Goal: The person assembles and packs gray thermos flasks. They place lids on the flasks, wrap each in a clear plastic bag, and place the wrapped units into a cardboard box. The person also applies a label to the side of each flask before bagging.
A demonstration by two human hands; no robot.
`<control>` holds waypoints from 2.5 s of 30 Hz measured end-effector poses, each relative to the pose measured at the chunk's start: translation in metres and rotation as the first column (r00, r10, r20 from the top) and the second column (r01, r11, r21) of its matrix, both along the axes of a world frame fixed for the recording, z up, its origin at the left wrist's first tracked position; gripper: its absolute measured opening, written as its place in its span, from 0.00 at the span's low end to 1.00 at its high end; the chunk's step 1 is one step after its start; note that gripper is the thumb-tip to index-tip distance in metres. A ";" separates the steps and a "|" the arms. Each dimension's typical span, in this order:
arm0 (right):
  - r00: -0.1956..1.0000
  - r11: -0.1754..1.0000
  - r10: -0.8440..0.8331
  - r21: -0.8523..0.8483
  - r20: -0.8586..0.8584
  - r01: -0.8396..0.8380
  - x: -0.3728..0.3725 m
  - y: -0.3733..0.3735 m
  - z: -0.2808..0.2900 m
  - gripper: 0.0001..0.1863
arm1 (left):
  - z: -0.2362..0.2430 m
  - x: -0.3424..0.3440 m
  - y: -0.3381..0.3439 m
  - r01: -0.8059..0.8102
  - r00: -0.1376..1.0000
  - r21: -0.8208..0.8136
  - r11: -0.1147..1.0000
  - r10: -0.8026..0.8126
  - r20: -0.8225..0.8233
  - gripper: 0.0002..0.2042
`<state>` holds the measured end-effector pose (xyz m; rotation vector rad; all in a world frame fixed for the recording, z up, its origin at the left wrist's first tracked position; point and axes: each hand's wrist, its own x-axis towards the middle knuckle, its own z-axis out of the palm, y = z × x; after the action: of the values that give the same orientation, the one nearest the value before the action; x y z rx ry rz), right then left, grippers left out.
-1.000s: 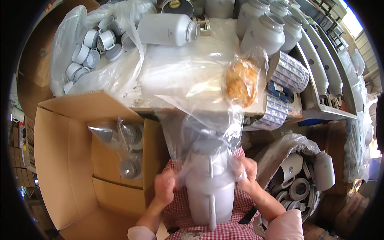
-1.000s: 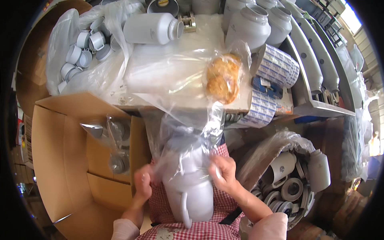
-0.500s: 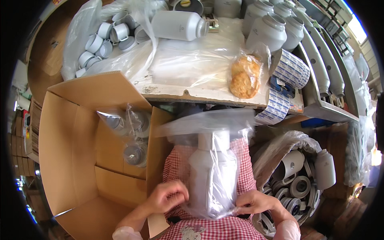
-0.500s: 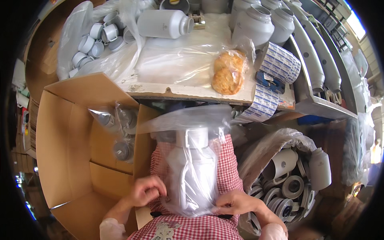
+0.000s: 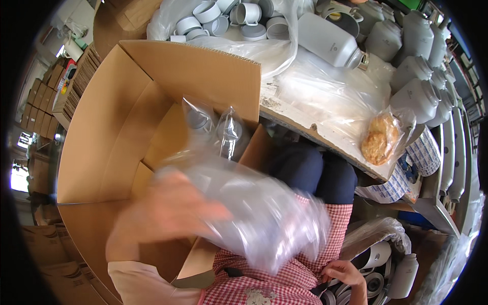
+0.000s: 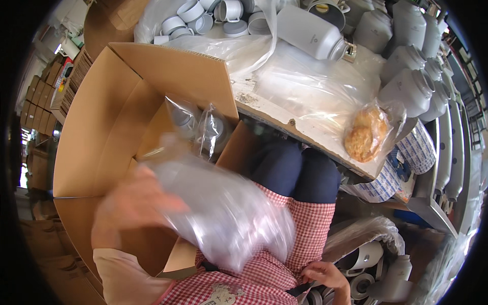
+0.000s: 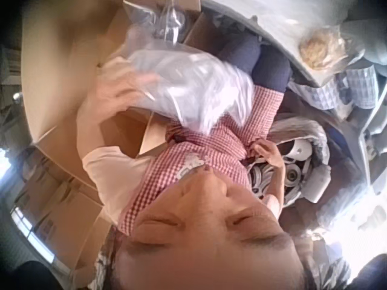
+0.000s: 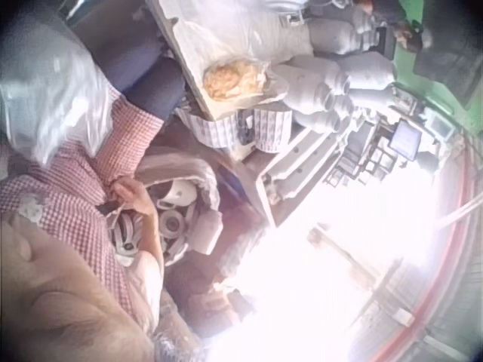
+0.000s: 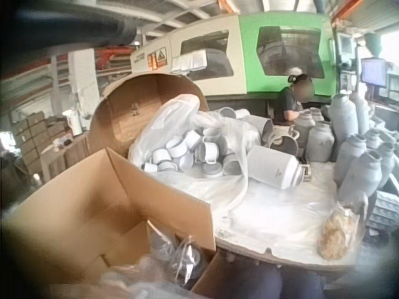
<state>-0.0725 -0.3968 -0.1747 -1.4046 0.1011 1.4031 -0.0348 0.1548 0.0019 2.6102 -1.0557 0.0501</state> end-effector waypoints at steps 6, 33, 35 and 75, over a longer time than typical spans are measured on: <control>0.967 0.966 0.221 -0.108 -0.128 -0.235 0.045 0.022 -0.008 0.19 | -0.061 0.019 0.130 -0.872 0.456 0.118 0.476 0.876 -0.158 0.15; 0.002 0.174 0.554 -0.118 0.832 0.978 0.238 -0.240 0.095 0.24 | -0.135 0.093 0.038 -0.472 0.802 0.362 0.804 0.562 -0.202 0.16; 0.427 -0.149 0.638 -0.441 0.641 0.885 0.278 -0.278 0.086 0.46 | -0.105 0.083 -0.004 -0.432 0.859 0.270 0.860 0.484 -0.168 0.15; -0.050 0.182 -0.804 0.325 0.593 0.928 0.005 -0.027 0.092 0.37 | -0.092 0.088 -0.174 -0.146 0.989 -0.667 0.730 0.094 -0.113 0.20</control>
<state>-0.0671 -0.4240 -0.0832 -1.4070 0.5871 -0.3395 0.0528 -0.0193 -0.0903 1.9792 -0.6617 0.3093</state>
